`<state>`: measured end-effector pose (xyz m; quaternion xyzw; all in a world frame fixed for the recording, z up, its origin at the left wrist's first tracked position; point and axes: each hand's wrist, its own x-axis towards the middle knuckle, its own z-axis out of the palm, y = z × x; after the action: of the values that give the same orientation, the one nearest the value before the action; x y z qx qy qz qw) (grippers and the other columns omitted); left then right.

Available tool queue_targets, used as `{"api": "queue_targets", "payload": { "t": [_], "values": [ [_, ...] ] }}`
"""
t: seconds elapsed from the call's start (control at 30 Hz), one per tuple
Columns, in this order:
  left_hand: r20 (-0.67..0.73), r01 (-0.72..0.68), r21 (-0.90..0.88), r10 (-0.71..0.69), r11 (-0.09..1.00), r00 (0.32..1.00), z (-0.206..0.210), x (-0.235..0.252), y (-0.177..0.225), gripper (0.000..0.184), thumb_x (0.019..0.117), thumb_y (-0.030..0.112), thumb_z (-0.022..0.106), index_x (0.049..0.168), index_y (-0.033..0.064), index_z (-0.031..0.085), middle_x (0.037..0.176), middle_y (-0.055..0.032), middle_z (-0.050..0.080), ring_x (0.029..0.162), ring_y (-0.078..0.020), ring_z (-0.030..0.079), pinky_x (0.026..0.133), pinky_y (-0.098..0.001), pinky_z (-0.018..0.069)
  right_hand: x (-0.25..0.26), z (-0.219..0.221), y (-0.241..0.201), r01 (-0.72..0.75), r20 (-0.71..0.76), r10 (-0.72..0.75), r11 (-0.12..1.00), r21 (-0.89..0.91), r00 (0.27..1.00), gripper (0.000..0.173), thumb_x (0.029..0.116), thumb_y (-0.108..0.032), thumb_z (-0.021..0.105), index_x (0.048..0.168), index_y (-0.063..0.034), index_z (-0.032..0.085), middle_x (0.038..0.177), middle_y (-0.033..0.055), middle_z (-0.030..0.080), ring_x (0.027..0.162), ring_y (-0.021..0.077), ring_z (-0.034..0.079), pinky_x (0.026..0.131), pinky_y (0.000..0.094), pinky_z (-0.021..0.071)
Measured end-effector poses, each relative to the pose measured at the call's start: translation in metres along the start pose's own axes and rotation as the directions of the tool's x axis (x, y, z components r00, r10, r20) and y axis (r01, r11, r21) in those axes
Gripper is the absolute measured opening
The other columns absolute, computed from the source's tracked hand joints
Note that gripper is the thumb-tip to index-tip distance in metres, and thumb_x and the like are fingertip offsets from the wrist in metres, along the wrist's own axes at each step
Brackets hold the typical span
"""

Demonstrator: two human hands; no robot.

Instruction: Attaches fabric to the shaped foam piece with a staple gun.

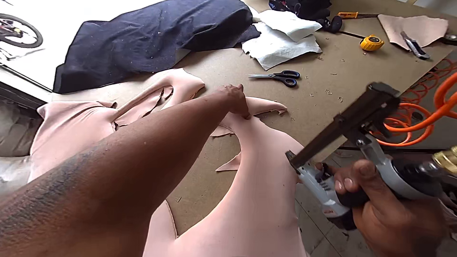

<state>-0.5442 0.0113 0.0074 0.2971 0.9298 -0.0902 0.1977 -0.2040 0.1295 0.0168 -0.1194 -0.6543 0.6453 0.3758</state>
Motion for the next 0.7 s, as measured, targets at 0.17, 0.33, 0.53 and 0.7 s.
{"api": "queue_targets", "payload": {
  "t": [0.17, 0.33, 0.53, 0.7],
  "values": [
    [-0.022, 0.058, -0.153, -0.062, 0.987, 0.998, 0.015, 0.013, -0.004, 0.134, 0.0499, 0.068, 0.087, 0.160, 0.0140, 0.033, 0.147, -0.0328, 0.045, 0.137, -0.0556, 0.041, 0.093, -0.0783, 0.0426, 0.053, 0.064, 0.015, 0.018, 0.031, -0.017, 0.999, -0.032, 0.999, 0.019, 0.0976, -0.030, 0.071, 0.091, -0.0136, 0.064, 0.061, 0.0017, 0.059, 0.051, 0.0191, 0.062, 0.056, 0.0408, 0.0615],
    [-0.072, 0.007, -0.257, -0.026, 0.966, 0.997, 0.020, -0.001, -0.017, 0.101, 0.0556, 0.066, 0.088, 0.140, 0.0226, 0.052, 0.134, -0.0264, 0.054, 0.128, -0.0479, 0.048, 0.093, -0.0702, 0.0431, 0.093, 0.110, 0.044, -0.057, 0.001, 0.057, 0.994, -0.097, 0.998, 0.024, 0.0977, -0.030, 0.072, 0.087, -0.0099, 0.065, 0.055, 0.0021, 0.057, 0.047, 0.0173, 0.059, 0.050, 0.0369, 0.0576],
    [-0.116, -0.041, -0.303, 0.006, 0.952, 0.993, 0.028, 0.000, -0.026, 0.097, 0.0532, 0.068, 0.087, 0.134, 0.0252, 0.054, 0.128, -0.0224, 0.056, 0.124, -0.0435, 0.050, 0.093, -0.0642, 0.0422, 0.108, 0.129, 0.054, -0.094, 0.010, 0.098, 0.975, -0.203, 0.995, 0.027, 0.0966, -0.032, 0.073, 0.086, -0.0084, 0.066, 0.055, 0.0041, 0.057, 0.046, 0.0194, 0.059, 0.051, 0.0384, 0.0584],
    [-0.141, -0.058, -0.322, 0.013, 0.945, 0.990, 0.031, 0.001, -0.028, 0.094, 0.0510, 0.068, 0.086, 0.130, 0.0272, 0.056, 0.126, -0.0202, 0.057, 0.122, -0.0418, 0.051, 0.092, -0.0627, 0.0423, 0.116, 0.131, 0.060, -0.112, 0.022, 0.125, 0.943, -0.315, 0.992, 0.030, 0.0954, -0.034, 0.074, 0.081, -0.0087, 0.066, 0.054, 0.0045, 0.057, 0.046, 0.0198, 0.059, 0.048, 0.0374, 0.0569]
  ]
}}
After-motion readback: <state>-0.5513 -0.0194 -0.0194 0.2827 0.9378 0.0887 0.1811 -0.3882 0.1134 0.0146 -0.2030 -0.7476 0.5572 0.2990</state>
